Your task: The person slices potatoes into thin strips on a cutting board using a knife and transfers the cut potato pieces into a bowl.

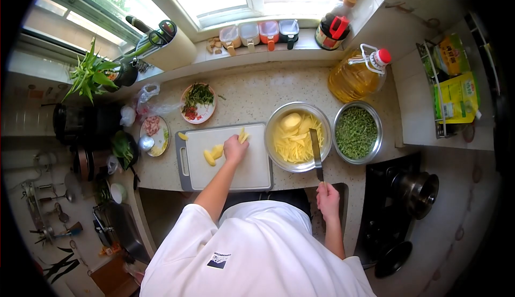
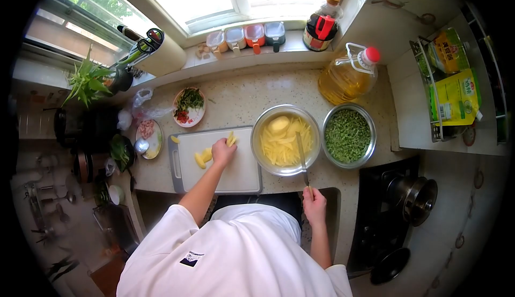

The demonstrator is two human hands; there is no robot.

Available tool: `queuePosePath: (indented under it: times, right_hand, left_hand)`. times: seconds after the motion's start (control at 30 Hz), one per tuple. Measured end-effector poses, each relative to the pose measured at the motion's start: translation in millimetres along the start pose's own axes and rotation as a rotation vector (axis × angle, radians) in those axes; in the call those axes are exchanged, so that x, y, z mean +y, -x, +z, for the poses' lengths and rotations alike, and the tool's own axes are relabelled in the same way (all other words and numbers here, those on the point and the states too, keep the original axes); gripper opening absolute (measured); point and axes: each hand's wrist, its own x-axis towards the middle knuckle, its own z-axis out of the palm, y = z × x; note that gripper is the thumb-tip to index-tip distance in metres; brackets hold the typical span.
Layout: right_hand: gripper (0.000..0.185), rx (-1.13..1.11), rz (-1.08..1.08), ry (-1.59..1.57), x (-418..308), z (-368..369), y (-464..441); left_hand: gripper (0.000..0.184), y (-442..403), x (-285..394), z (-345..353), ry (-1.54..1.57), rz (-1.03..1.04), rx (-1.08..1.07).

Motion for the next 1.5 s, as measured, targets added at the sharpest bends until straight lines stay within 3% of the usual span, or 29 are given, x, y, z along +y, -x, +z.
queuePosePath:
  times: [0.1, 0.3, 0.5, 0.6, 0.7, 0.9, 1.0, 1.1, 1.2, 1.4, 1.5]
  right_hand:
    - [0.035, 0.007, 0.0, -0.012, -2.5, -0.2, 0.7]
    - [0.035, 0.03, -0.02, -0.037, -0.3, -7.8, -1.9]
    - [0.032, 0.068, 0.062, -0.105, -12.5, -14.3, -1.6]
    - [0.031, 0.079, 0.05, -0.133, -14.0, -14.8, -0.1]
    - [0.032, 0.075, 0.069, -0.13, -10.7, -14.8, -1.4]
    - [0.033, 0.06, 0.064, -0.107, -10.1, -12.8, -2.6]
    - [0.034, 0.059, 0.07, -0.091, -12.1, -9.6, -4.6]
    - [0.034, 0.053, 0.076, -0.099, -14.1, -5.6, -5.9]
    - [0.034, 0.056, 0.036, -0.033, -7.1, -5.2, -8.9]
    - [0.034, 0.083, 0.095, -0.087, -18.6, -5.1, -4.6]
    - [0.034, 0.079, 0.127, -0.151, -12.7, -6.8, -5.1]
  left_hand:
    - [0.035, 2.0, 0.8, -2.7, 0.047, -0.024, -0.012]
    - [0.03, 27.8, 50.8, -24.6, 0.386, 0.247, -0.035]
    - [0.021, 39.3, 91.6, -22.8, 0.199, 0.534, -0.057]
    - [0.015, 46.5, 106.0, -17.4, -0.144, 0.718, -0.082]
    - [0.013, 51.6, 110.1, -6.8, -0.253, 0.864, -0.135]
    - [0.027, 56.8, 129.2, -20.4, -0.353, 0.471, -0.338]
    - [0.036, 54.0, 133.9, -28.6, -0.248, 0.424, -0.364]
    - [0.038, 38.7, 131.9, -21.8, -0.06, 0.33, -0.541]
    - [0.036, 39.3, 122.9, -11.7, -0.033, 0.681, -0.289]
    - [0.02, 42.0, 125.3, -2.4, 0.234, 0.696, -0.246]
    - [0.016, 41.4, 116.5, -12.6, 0.525, 0.255, -0.482]
